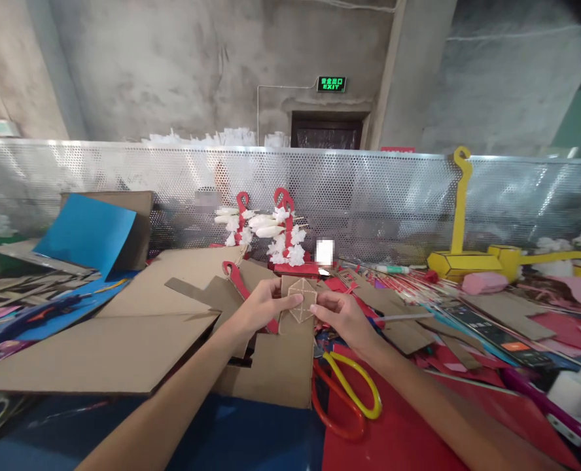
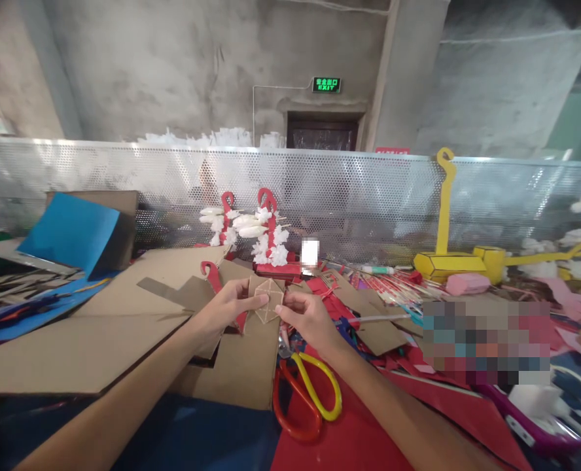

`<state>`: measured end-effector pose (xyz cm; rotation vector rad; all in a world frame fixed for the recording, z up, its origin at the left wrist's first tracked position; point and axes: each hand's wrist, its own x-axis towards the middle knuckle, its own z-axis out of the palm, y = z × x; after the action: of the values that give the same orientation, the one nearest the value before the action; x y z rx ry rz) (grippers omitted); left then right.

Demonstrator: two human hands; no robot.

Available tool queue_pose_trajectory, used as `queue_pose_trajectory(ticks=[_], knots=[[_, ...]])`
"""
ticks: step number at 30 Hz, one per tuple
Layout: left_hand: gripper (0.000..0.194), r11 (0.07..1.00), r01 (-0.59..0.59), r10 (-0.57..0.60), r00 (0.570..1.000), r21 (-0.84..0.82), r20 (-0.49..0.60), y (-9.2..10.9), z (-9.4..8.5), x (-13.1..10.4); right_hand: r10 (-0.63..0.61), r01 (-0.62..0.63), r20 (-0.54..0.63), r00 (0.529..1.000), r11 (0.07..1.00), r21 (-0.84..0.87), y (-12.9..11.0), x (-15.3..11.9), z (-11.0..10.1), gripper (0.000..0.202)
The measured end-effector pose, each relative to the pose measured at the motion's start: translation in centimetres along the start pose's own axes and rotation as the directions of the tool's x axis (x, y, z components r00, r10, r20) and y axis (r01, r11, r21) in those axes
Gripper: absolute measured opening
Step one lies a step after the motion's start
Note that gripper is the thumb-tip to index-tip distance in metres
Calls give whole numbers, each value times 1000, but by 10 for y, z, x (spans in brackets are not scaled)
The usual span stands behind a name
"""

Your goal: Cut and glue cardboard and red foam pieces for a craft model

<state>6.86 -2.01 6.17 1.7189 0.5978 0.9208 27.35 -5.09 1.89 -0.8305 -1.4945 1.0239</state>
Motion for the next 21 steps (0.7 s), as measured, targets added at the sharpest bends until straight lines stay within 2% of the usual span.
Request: queue_pose_trajectory(ticks=[5,8,14,21], knots=[[39,994,23,-21,1000,-104,13,-5,-2,-1,45,-51,62,997,993,102,-4,-4,1,28],[37,988,48,-43,998,-144,36,-7,-4,-1,50,-57,60,997,990,132,-6,-5,1,26],[39,986,82,-69,994,-147,88,-11,-6,1,87,-92,44,995,988,125,-5,-4,1,27],[34,983,110,-95,990,-145,108,-21,-4,4,100,-99,-10,995,992,71,10,2,2,26]])
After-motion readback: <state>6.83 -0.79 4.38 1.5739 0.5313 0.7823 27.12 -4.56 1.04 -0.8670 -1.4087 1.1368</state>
